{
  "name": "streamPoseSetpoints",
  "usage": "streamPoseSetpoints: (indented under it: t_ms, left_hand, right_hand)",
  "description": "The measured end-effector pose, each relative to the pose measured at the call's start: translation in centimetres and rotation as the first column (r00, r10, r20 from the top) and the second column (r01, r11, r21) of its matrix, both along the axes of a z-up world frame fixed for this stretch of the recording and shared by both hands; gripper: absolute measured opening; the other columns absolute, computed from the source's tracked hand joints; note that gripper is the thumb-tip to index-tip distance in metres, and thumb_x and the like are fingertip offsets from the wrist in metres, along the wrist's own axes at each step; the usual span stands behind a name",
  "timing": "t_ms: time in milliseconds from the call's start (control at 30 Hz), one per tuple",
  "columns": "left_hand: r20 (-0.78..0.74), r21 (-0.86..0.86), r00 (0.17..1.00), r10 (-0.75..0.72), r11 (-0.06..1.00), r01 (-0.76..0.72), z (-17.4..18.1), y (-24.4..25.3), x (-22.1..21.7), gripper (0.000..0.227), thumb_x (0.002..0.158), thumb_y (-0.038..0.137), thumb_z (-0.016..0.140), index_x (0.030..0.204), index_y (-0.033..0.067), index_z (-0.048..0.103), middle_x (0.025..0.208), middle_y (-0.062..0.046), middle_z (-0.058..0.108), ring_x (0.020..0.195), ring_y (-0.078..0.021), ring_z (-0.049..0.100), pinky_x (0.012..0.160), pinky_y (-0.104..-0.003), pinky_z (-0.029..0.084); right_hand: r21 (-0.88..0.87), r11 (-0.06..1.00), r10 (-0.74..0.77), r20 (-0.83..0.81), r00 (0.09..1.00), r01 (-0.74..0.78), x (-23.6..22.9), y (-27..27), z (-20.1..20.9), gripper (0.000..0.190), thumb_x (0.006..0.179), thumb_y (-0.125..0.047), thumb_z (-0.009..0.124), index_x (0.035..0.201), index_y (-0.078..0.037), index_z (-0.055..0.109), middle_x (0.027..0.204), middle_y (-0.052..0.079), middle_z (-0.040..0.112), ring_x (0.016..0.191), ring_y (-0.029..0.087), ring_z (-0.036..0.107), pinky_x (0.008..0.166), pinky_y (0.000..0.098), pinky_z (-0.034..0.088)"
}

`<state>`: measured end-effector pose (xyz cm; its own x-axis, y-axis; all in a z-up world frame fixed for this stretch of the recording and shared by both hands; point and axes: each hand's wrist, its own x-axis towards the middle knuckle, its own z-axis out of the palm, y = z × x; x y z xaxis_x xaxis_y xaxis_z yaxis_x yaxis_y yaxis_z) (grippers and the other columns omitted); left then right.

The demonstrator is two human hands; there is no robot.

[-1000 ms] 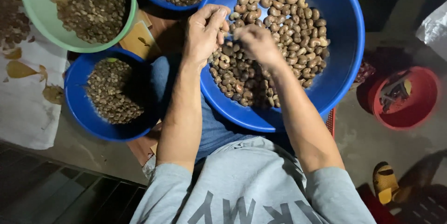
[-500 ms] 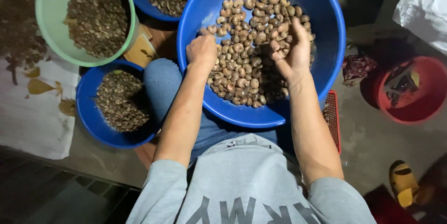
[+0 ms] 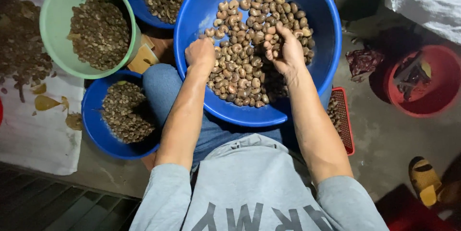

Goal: Manually sorting nuts from a large blue bowl into several smaller bowls based on quality or type.

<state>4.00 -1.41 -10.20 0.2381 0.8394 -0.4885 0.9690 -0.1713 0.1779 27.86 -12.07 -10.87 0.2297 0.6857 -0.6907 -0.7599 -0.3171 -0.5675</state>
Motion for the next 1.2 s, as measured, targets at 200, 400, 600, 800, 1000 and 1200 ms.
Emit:
streamPoseSetpoints:
  t_ms: [200, 400, 600, 800, 1000, 1200]
  left_hand:
    - [0.159, -0.035, 0.984, 0.078, 0.997, -0.074, 2.6, 0.3, 0.3, 0.020, 0.091, 0.011, 0.064, 0.102, -0.0038, 0.073, 0.095, -0.026, 0.075, 0.098, -0.0460, 0.073, 0.083, -0.062, 0.059]
    - [0.667, 0.144, 0.740, -0.087, 0.990, -0.013, 6.2, -3.0, 0.6, 0.015, 0.096, 0.016, 0.063, 0.109, 0.0080, 0.068, 0.086, -0.028, 0.073, 0.089, -0.0513, 0.071, 0.074, -0.063, 0.055]
    - [0.626, 0.487, 0.640, -0.445, 0.864, 0.124, 1.7, -6.4, 2.8, 0.010, 0.098, 0.018, 0.060, 0.105, 0.0108, 0.063, 0.092, -0.018, 0.056, 0.089, -0.0466, 0.063, 0.067, -0.056, 0.055]
    - [0.630, 0.604, 0.567, -0.531, 0.794, 0.071, 5.0, -7.5, 3.6, 0.008, 0.098, 0.016, 0.062, 0.102, 0.0088, 0.060, 0.088, -0.006, 0.046, 0.091, -0.0359, 0.056, 0.065, -0.044, 0.052]
    - [0.836, 0.497, 0.319, -0.447, 0.863, -0.092, 3.7, -8.0, 4.0, 0.012, 0.103, 0.014, 0.062, 0.109, 0.0076, 0.069, 0.103, -0.010, 0.066, 0.098, -0.0349, 0.067, 0.083, -0.043, 0.057]
    - [0.884, 0.429, 0.312, -0.349, 0.869, -0.244, 4.1, -5.2, 1.0, 0.019, 0.106, 0.019, 0.061, 0.116, 0.0055, 0.069, 0.102, -0.012, 0.071, 0.098, -0.0325, 0.071, 0.087, -0.042, 0.057]
  right_hand:
    - [-0.044, 0.992, 0.121, 0.041, 0.992, -0.119, -1.5, 0.5, -0.2, 0.028, 0.097, -0.041, 0.061, 0.101, -0.015, 0.069, 0.086, 0.003, 0.076, 0.076, 0.018, 0.079, 0.065, 0.0379, 0.070]
    - [-0.065, 0.930, 0.360, -0.038, 0.932, -0.362, -6.8, 0.1, 2.4, 0.067, 0.098, -0.065, 0.044, 0.125, -0.006, 0.059, 0.110, 0.013, 0.071, 0.100, 0.027, 0.076, 0.086, 0.0512, 0.065]
    - [-0.075, 0.950, 0.290, -0.152, 0.945, -0.303, -8.5, -1.2, -4.5, 0.084, 0.089, -0.077, 0.052, 0.141, -0.012, 0.057, 0.132, 0.010, 0.062, 0.121, 0.034, 0.064, 0.093, 0.0604, 0.059]
    - [0.026, 0.996, -0.066, -0.397, 0.915, 0.083, -9.2, -0.9, -3.0, 0.031, 0.094, -0.040, 0.072, 0.093, -0.009, 0.072, 0.089, 0.004, 0.070, 0.092, 0.026, 0.070, 0.085, 0.0445, 0.062]
    - [0.040, 0.984, -0.130, -0.506, 0.852, 0.174, -8.2, -1.1, -3.4, 0.029, 0.091, -0.031, 0.077, 0.092, -0.003, 0.069, 0.092, 0.011, 0.071, 0.095, 0.031, 0.069, 0.088, 0.0479, 0.059]
    - [0.091, 0.987, -0.103, -0.270, 0.957, 0.131, -4.4, -3.0, 6.7, 0.046, 0.089, -0.044, 0.072, 0.104, 0.000, 0.072, 0.093, 0.022, 0.075, 0.080, 0.035, 0.077, 0.058, 0.0438, 0.068]
